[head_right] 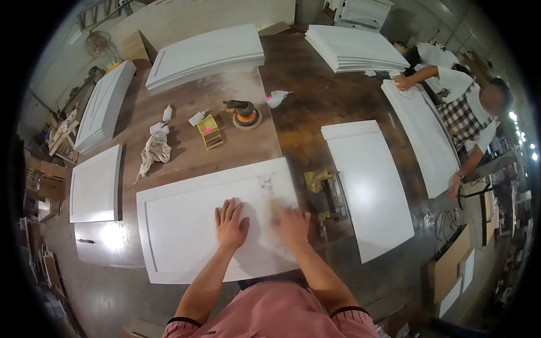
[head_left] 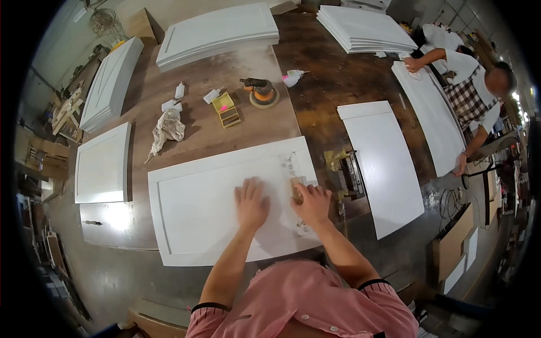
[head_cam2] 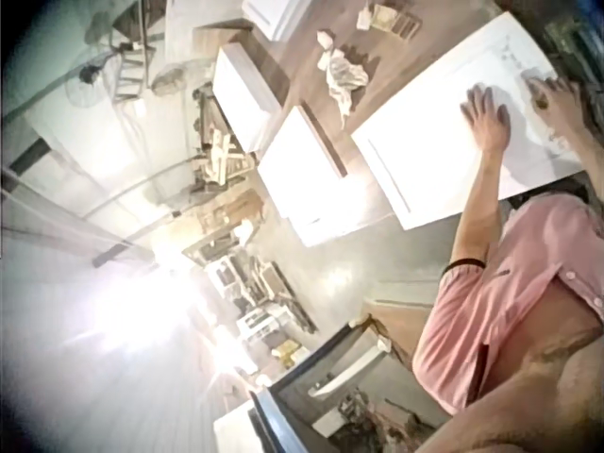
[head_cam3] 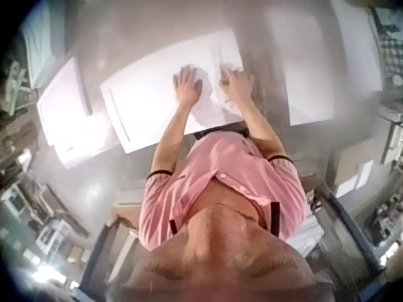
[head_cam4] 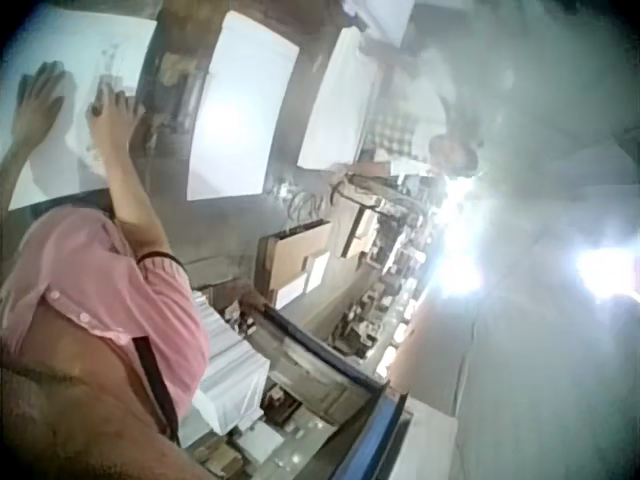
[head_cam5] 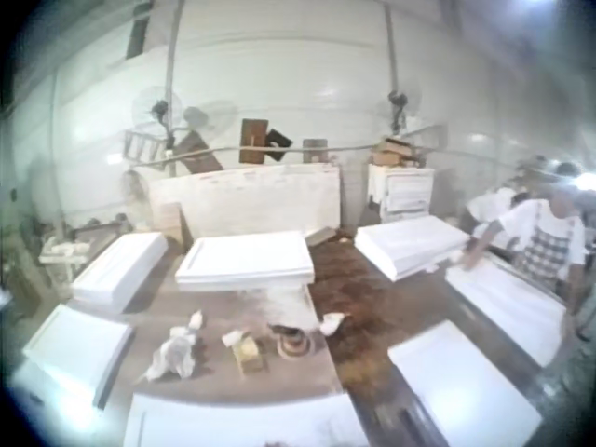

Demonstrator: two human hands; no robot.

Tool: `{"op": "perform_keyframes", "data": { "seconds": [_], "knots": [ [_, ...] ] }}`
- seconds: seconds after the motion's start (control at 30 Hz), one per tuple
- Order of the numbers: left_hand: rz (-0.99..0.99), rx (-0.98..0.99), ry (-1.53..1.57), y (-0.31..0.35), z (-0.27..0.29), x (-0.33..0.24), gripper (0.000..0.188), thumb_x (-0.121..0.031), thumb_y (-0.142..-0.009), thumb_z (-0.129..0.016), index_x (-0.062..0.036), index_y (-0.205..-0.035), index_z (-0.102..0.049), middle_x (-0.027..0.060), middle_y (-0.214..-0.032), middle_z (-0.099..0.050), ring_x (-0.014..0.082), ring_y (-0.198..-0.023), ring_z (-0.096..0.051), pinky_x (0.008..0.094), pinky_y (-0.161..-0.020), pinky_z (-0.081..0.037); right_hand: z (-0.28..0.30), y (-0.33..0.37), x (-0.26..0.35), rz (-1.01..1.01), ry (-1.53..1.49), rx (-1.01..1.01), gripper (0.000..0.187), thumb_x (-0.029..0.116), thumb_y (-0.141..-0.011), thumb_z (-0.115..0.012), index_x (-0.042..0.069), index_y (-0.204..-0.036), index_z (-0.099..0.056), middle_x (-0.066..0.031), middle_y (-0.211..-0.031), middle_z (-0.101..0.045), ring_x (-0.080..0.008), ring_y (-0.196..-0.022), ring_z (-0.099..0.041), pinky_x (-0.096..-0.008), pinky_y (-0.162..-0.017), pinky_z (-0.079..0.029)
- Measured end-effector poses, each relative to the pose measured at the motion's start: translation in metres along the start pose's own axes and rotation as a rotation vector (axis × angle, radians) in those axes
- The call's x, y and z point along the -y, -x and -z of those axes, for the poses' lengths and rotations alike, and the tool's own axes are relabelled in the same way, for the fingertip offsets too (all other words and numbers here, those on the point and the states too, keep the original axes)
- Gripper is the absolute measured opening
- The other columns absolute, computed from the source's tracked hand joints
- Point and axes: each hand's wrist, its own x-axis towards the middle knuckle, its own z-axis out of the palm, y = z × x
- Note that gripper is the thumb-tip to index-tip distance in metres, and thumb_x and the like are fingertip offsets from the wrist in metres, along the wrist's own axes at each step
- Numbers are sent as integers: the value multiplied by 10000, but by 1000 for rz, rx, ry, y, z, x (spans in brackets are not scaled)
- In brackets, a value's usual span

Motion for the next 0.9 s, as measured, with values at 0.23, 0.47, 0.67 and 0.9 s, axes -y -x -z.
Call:
{"op": "perform_keyframes", "data": {
  "seconds": [0.23, 0.47, 0.67, 0.9],
  "knots": [
    [71, 6, -28, -5, 1, -8, 510, -243, -889, -717, -126, -1375, -617, 114, -1553, -502, 345, -1501, -378, 595, -1250, -220, 49, -109, -104, 134, -157, 55, 419, 263, -859, -749, 184, -1268, -697, -82, -1171, -683, -333, -1096, -635, -492, -931, -494],
    [35, -23, -87, -19, -4, -21, 514, -218, -860, -711, -107, -1355, -629, 129, -1525, -526, 360, -1467, -423, 596, -1233, -253, 36, -267, -273, -8, 317, 184, 719, 241, -796, -768, 247, -1481, -549, -67, -1572, -429, -338, -1493, -334, -575, -1191, -305],
    [83, -16, -77, -16, 3, -21, 515, -219, -869, -710, -137, -1371, -628, 119, -1523, -528, 360, -1466, -423, 586, -1238, -252, 46, -275, -283, 45, 231, 314, 639, 375, -804, -784, 221, -1400, -612, -53, -1535, -496, -322, -1513, -321, -599, -1236, -207],
    [89, -49, -20, -13, 8, -20, 513, -193, -876, -708, -154, -1381, -623, 119, -1535, -521, 346, -1471, -422, 592, -1236, -259, 76, -192, -333, -148, 194, 173, 534, 457, -830, -791, 119, -1234, -701, -92, -1169, -715, -257, -1077, -676, -452, -1012, -469]
  ]
}}
